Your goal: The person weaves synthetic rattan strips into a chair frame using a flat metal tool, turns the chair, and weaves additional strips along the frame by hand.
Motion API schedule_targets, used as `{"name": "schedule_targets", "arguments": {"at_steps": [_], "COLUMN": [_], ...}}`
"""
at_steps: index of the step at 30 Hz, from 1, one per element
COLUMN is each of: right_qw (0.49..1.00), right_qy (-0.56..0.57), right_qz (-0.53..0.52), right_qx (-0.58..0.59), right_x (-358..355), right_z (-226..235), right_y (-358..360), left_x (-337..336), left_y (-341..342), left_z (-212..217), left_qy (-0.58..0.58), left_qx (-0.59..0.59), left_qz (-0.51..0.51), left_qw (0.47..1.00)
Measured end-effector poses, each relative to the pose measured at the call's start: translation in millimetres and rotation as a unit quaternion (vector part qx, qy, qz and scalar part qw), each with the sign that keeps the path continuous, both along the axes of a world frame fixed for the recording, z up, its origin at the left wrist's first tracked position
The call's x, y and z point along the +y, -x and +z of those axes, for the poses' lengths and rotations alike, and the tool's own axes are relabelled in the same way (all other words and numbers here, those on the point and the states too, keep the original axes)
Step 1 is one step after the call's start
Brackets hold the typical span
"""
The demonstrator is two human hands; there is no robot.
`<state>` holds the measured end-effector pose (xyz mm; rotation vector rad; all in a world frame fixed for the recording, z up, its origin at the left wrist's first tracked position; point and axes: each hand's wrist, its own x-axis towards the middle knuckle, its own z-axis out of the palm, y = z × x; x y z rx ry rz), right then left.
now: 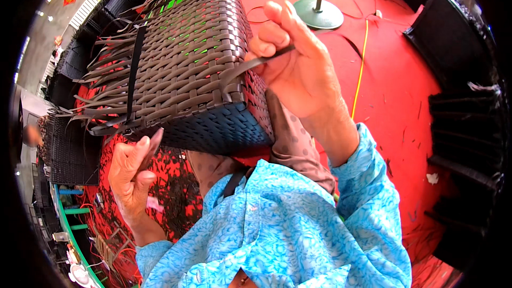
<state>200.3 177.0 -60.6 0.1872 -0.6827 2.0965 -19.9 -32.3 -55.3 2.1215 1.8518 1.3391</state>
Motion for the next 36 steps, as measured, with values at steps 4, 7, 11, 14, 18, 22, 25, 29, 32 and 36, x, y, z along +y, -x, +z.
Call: {"name": "schedule_targets", "arguments": {"at_steps": [4, 7, 11, 14, 18, 22, 25, 29, 32, 36], "right_qw": [0.996, 0.992, 0.989, 0.991, 0.993, 0.994, 0.995, 0.995, 0.995, 0.994], "right_qy": [0.051, 0.074, 0.084, 0.087, 0.085, 0.075, 0.063, 0.070, 0.071, 0.081], "right_qz": [0.050, 0.071, 0.098, 0.083, 0.071, 0.073, 0.065, 0.056, 0.051, 0.064], "right_qx": [0.055, 0.072, 0.065, 0.053, 0.040, 0.039, 0.038, 0.035, 0.038, 0.045], "right_x": [0, -1, 0, -2, -4, -3, -4, -6, -8, -8], "right_z": [-24, -34, -39, -41, -42, -41, -40, -41, -43, -45], "right_y": [-2, -3, -2, -3, -3, -2, -1, -1, -1, 0], "left_x": [2, 8, 19, 21, 22, 29, 35, 35, 33, 28], "left_y": [-3, -3, -2, -4, -7, -11, -14, -22, -29, -37], "left_z": [18, 30, 48, 63, 81, 97, 108, 117, 119, 122], "left_qy": [0.027, -0.013, -0.035, -0.001, 0.030, 0.049, 0.067, 0.087, 0.103, 0.138], "left_qx": [0.143, 0.242, 0.357, 0.424, 0.454, 0.477, 0.479, 0.508, 0.489, 0.504], "left_qz": [0.029, 0.026, 0.030, 0.018, 0.000, -0.032, -0.054, -0.029, -0.023, -0.004], "left_qw": [0.989, 0.970, 0.933, 0.905, 0.890, 0.877, 0.874, 0.856, 0.866, 0.853]}}
